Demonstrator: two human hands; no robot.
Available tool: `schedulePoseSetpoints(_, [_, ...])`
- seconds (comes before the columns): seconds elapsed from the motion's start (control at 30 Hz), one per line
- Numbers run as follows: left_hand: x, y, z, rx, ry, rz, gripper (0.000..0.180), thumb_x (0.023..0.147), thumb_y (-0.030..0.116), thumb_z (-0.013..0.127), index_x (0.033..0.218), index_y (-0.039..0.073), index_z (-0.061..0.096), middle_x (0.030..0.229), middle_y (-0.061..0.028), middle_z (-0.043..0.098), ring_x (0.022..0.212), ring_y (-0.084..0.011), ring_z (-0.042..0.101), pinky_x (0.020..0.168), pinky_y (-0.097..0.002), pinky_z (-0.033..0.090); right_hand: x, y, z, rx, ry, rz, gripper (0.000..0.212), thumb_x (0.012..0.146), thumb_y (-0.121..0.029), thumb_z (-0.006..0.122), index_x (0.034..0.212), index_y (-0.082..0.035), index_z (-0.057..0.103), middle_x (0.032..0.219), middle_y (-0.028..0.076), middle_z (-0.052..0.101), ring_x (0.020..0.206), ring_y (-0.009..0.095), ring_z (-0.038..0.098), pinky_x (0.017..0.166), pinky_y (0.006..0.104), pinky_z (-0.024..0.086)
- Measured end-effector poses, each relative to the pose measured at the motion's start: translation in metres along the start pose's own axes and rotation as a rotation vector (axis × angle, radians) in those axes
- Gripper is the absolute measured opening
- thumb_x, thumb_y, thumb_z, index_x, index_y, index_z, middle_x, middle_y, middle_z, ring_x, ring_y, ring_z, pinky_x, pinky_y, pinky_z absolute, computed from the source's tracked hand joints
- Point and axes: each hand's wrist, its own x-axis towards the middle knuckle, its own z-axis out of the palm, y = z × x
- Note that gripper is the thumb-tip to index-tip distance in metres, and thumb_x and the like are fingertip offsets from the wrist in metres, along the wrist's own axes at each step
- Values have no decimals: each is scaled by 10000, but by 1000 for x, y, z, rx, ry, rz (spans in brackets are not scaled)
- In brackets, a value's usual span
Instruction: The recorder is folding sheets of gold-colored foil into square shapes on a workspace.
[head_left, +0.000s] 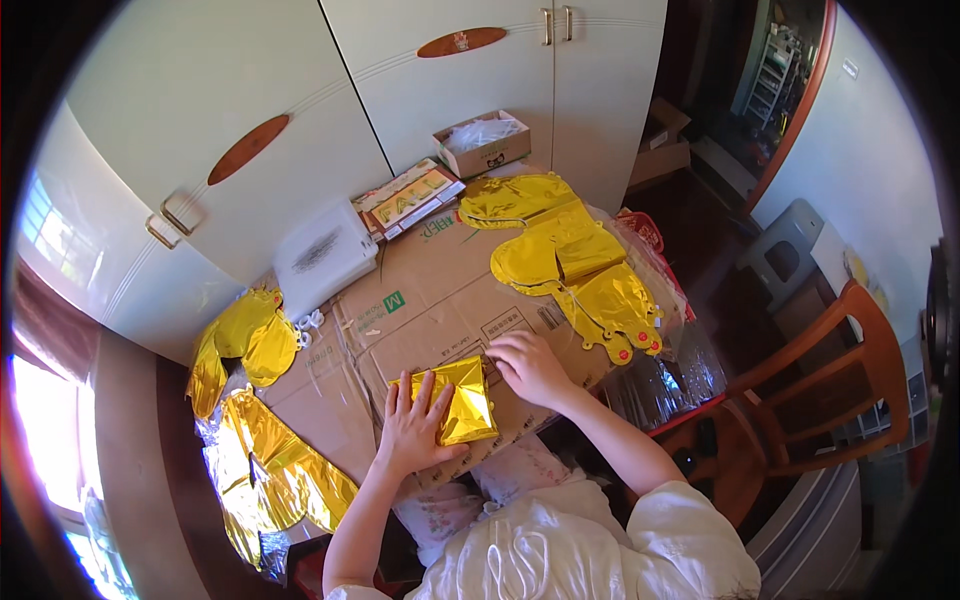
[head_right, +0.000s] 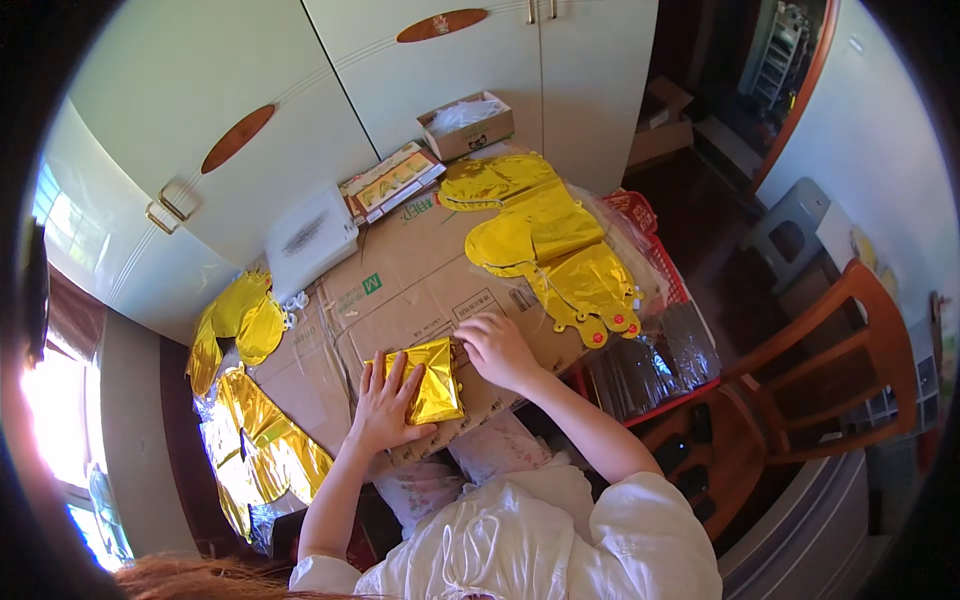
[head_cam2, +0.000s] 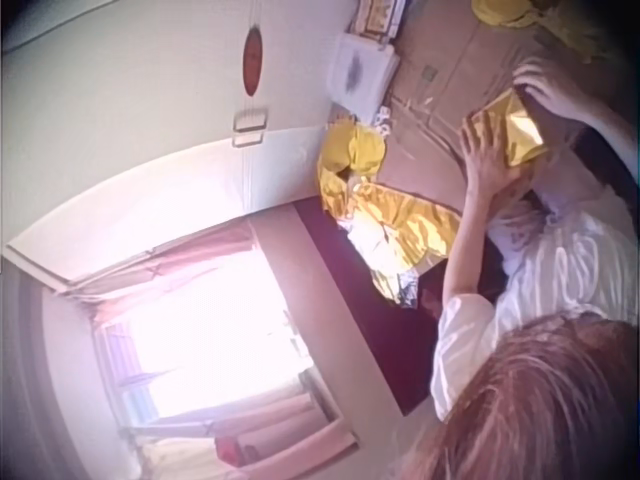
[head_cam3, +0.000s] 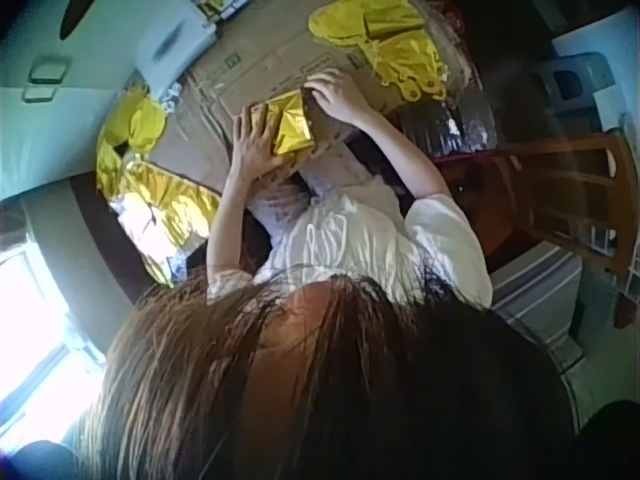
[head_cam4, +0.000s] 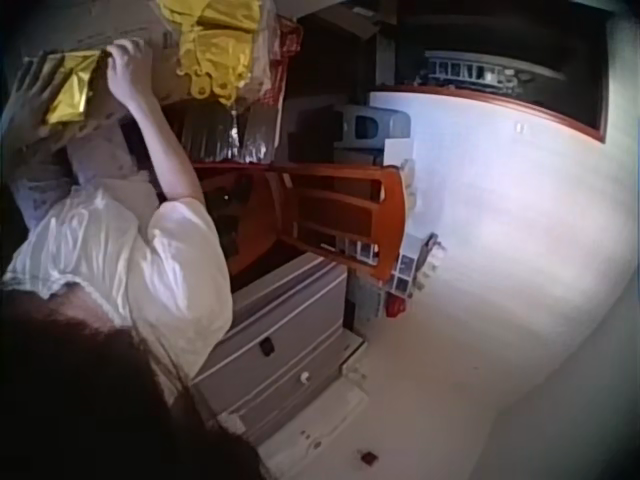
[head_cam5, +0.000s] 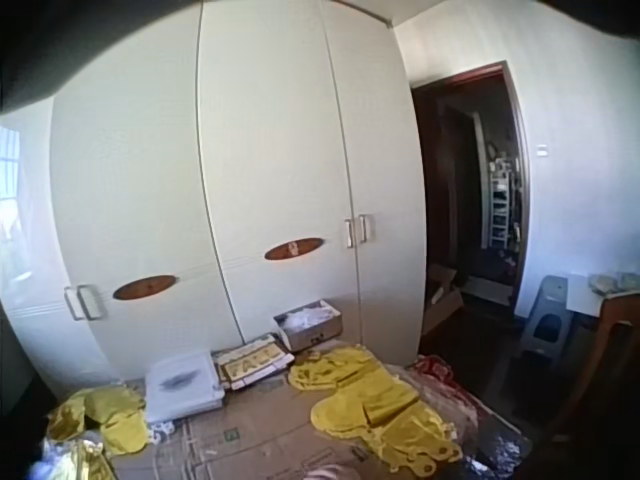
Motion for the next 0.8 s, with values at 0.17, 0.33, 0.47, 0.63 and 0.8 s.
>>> schedulePoseSetpoints(0.17, [1, 1, -2, 13, 7, 2, 984, 718, 794, 533, 1459, 154, 430, 1499, -214, 358, 1399, -509, 225, 1130, -593, 161, 29, 9, 9, -65, -180, -24, 217, 842, -173, 624, 1041, -155, 707, 1135, 6, 613, 1191, 215, 471, 994, 476, 357])
schedulePoseSetpoints(0.33, [0, 1, -2, -9, -14, -10, 1010, 708, 761, 563, 1474, 126, 393, 1520, -234, 306, 1415, -515, 181, 1144, -590, 131, 48, 13, 8, -39, -327, -90, 147, 847, -160, 626, 953, -141, 726, 1024, 13, 654, 1095, 238, 535, 957, 402, 409])
schedulePoseSetpoints(0.47, [0, 1, -1, -3, -23, -15, 1021, 706, 764, 564, 1483, 129, 377, 1525, -240, 293, 1416, -517, 179, 1148, -589, 126, 46, 10, 12, 45, -288, -11, 151, 844, -146, 635, 966, -109, 717, 896, 69, 693, 913, 276, 630, 822, 382, 495])
schedulePoseSetpoints(0.63, [0, 1, 0, -6, -20, -18, 1029, 709, 772, 557, 1488, 128, 366, 1530, -242, 283, 1416, -519, 174, 1148, -588, 127, 45, 2, 12, 264, -281, 222, 122, 859, -105, 626, 946, -44, 686, 814, 116, 702, 736, 276, 672, 688, 378, 522])
schedulePoseSetpoints(0.8, [-2, 0, -3, 1, -22, -21, 1029, 714, 781, 544, 1488, 125, 367, 1532, -241, 280, 1418, -520, 167, 1151, -588, 122, 41, -2, 24, 310, -175, 316, 99, 854, -86, 638, 923, -26, 674, 776, 125, 697, 716, 223, 678, 671, 340, 521])
